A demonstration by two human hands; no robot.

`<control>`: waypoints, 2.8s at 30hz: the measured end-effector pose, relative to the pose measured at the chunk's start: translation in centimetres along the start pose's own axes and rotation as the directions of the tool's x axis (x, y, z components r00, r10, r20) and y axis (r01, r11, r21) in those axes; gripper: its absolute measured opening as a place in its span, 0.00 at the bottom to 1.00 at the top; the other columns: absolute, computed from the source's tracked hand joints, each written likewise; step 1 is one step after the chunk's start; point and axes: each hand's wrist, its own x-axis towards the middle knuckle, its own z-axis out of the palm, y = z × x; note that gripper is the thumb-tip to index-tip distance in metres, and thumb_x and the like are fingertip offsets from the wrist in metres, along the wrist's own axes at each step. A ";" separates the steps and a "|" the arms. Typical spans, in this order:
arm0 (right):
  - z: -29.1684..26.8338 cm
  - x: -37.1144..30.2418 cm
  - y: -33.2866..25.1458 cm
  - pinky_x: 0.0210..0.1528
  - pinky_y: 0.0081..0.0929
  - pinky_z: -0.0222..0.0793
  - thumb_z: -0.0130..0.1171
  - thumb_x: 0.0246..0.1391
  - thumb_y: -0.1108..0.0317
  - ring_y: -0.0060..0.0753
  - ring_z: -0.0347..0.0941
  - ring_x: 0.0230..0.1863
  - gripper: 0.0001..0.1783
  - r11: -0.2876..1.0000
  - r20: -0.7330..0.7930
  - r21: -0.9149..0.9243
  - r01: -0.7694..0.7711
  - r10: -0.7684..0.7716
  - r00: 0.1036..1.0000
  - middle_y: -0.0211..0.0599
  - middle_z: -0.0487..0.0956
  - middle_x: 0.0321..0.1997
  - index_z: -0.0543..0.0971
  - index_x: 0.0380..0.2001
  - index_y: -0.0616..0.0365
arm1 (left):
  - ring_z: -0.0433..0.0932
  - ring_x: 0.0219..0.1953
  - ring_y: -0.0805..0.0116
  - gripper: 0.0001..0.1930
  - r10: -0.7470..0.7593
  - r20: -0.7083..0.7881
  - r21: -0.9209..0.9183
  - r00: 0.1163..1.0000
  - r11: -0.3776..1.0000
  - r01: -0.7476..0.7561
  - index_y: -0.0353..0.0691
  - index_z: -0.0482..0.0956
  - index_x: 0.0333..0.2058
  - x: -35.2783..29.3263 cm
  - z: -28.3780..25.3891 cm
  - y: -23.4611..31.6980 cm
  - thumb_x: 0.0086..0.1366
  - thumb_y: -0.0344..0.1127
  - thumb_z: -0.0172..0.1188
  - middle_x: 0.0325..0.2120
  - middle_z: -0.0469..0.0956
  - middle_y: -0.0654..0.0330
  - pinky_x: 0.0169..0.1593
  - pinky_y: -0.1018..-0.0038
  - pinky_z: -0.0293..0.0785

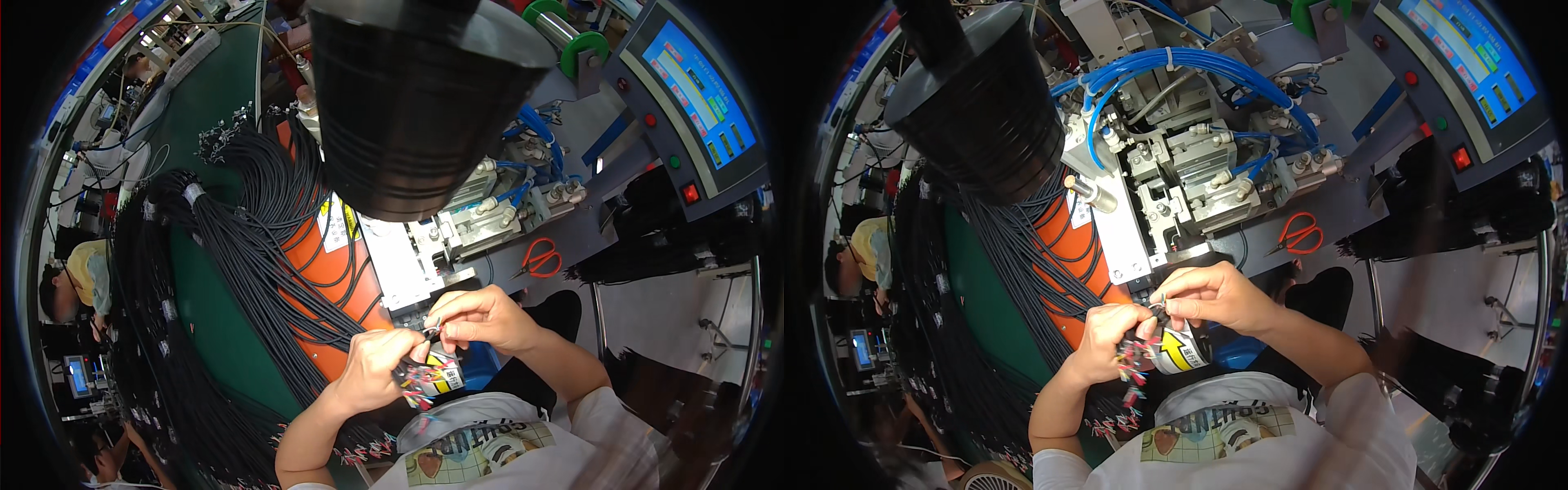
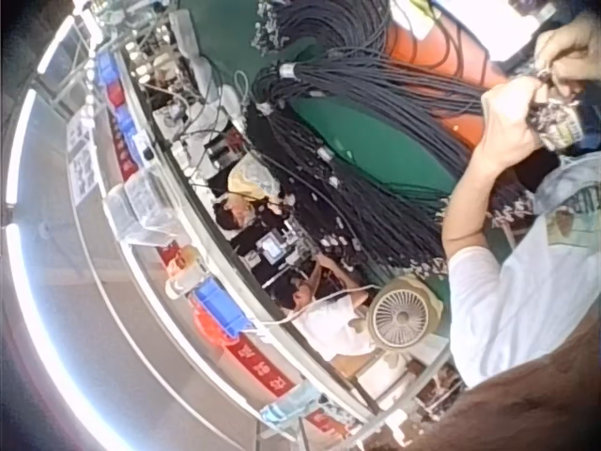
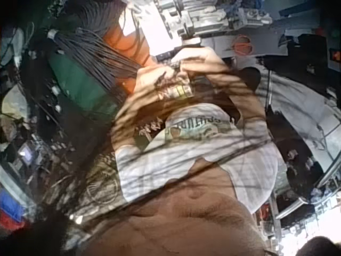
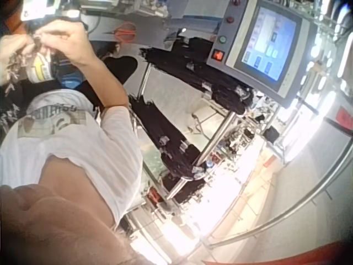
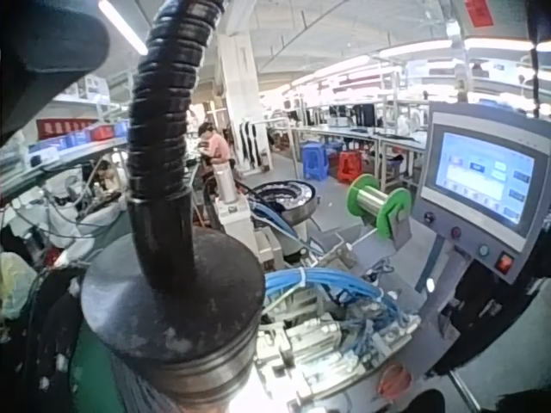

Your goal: The person takes a bundle of cables from a rack, places it on the workbench, and inserts the wire ends into a processing machine one by one by hand.

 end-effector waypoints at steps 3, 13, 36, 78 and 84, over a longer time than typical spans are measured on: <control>0.1 0.0 0.1 0.27 0.14 0.70 0.56 0.59 0.76 0.23 0.78 0.32 0.09 1.000 0.021 -0.022 0.012 -0.011 1.000 0.37 0.77 0.39 0.80 0.42 0.66 | 0.76 0.22 0.60 0.13 -0.040 0.092 -0.186 0.995 0.981 0.057 0.37 0.73 0.30 -0.3 -0.8 -0.8 0.45 0.29 0.66 0.22 0.75 0.59 0.28 0.72 0.70; 1.3 -0.1 0.7 0.20 0.17 0.66 0.62 0.48 0.80 0.17 0.72 0.21 0.06 0.453 0.057 -0.824 0.341 -0.532 0.845 0.38 0.79 0.32 0.78 0.32 0.64 | 0.77 0.23 0.58 0.14 -0.128 0.102 -0.193 0.986 0.970 0.146 0.37 0.74 0.31 -0.5 -0.3 -0.9 0.45 0.30 0.66 0.23 0.75 0.57 0.29 0.71 0.72; -0.4 0.2 -0.8 0.18 0.09 0.61 0.59 0.57 0.75 0.14 0.74 0.21 0.09 0.989 0.086 -0.085 -0.119 0.126 0.988 0.37 0.83 0.33 0.81 0.40 0.65 | 0.72 0.23 0.65 0.12 -0.190 0.413 -0.479 0.891 0.787 0.390 0.31 0.76 0.35 -0.4 -2.1 -2.4 0.53 0.31 0.59 0.22 0.74 0.57 0.29 0.73 0.67; 0.5 -0.4 2.1 0.19 0.25 0.68 0.60 0.48 0.78 0.30 0.72 0.17 0.05 0.274 0.008 -0.947 0.169 -0.506 0.862 0.38 0.75 0.25 0.75 0.29 0.65 | 0.70 0.31 0.62 0.32 -0.022 0.179 0.483 0.984 0.873 -0.068 0.32 0.73 0.52 0.1 0.7 1.1 0.44 0.30 0.60 0.29 0.67 0.58 0.33 0.71 0.73; 0.4 -0.4 2.5 0.22 0.28 0.71 0.60 0.48 0.76 0.37 0.76 0.22 0.05 0.177 0.066 -0.967 0.185 -0.525 0.849 0.39 0.76 0.27 0.76 0.31 0.65 | 0.70 0.31 0.67 0.26 -0.011 0.206 0.615 0.978 0.779 -0.121 0.27 0.74 0.50 0.5 1.4 1.7 0.50 0.29 0.56 0.29 0.67 0.60 0.31 0.76 0.72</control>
